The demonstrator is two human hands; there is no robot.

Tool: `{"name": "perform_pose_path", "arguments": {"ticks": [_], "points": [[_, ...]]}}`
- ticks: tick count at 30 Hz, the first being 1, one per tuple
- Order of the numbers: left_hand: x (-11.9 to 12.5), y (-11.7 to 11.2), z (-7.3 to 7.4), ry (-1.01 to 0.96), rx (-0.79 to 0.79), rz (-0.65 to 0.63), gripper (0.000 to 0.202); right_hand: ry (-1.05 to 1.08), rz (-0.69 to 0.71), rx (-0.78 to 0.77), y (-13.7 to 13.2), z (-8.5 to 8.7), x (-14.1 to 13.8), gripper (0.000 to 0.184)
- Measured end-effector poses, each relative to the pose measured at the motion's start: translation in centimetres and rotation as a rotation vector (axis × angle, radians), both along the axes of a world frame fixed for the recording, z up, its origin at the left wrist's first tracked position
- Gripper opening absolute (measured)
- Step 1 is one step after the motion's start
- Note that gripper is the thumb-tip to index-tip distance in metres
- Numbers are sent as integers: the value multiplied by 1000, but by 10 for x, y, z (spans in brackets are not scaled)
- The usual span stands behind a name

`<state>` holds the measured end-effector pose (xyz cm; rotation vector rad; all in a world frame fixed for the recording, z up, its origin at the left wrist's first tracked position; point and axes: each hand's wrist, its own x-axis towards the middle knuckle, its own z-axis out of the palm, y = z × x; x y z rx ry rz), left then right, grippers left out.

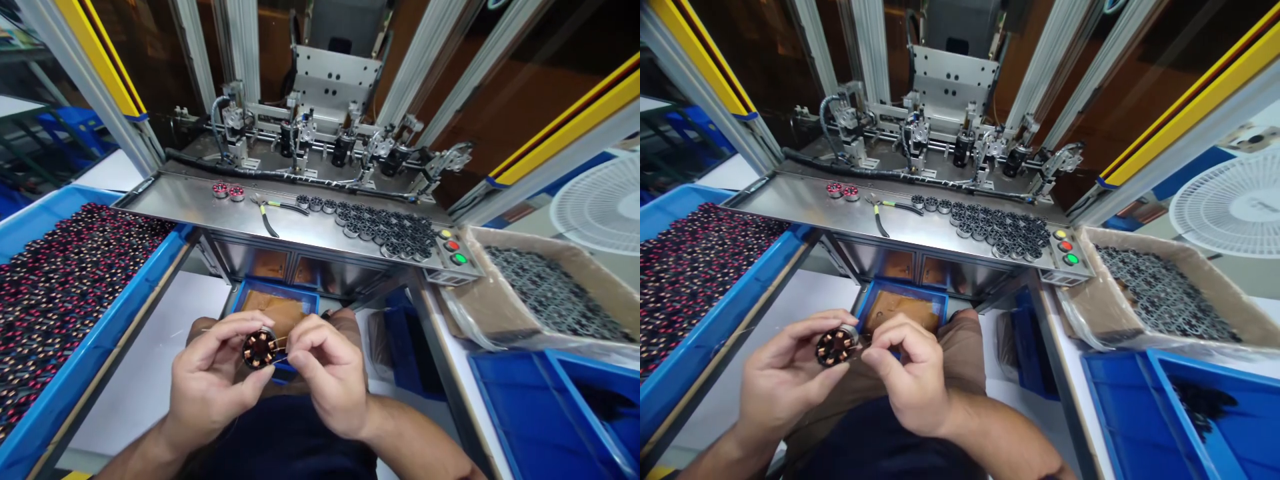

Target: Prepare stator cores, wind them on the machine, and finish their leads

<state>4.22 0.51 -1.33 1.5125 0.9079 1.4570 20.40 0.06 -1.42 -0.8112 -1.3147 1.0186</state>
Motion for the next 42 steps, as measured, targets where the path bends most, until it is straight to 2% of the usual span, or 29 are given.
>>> {"name": "perform_pose_path", "arguments": {"ticks": [3,6,8,13,16,21,25,28,32,36,39,42], "points": [[1,-1,-1,41,39,14,50,-21,-50,-20,0,1,0,10],[1,-2,-2,90,71,28,51,-4,26,-57,0,1,-1,8],[1,-3,-2,128,86,32,50,-10,41,-29,1,2,-1,9],[2,-3,-1,158,95,37,51,-39,-27,32,-1,3,2,11],[3,-2,1,69,-1,-13,48,-72,15,122,0,2,7,1],[-1,0,9,-10,-147,-124,44,-206,77,328,11,8,17,27],[-2,-2,12,23,-164,-146,44,-255,67,491,14,14,14,28],[-2,-5,10,25,-132,-105,44,-226,-24,417,7,12,8,23],[1,-6,6,103,72,48,51,-105,-78,251,-6,10,-2,12],[3,-7,6,177,216,149,54,-28,-87,234,-9,12,-10,8],[5,-7,9,149,204,150,52,-28,-53,271,-7,11,-10,10],[3,-7,12,57,77,82,46,-35,33,327,1,9,-2,17]]}}
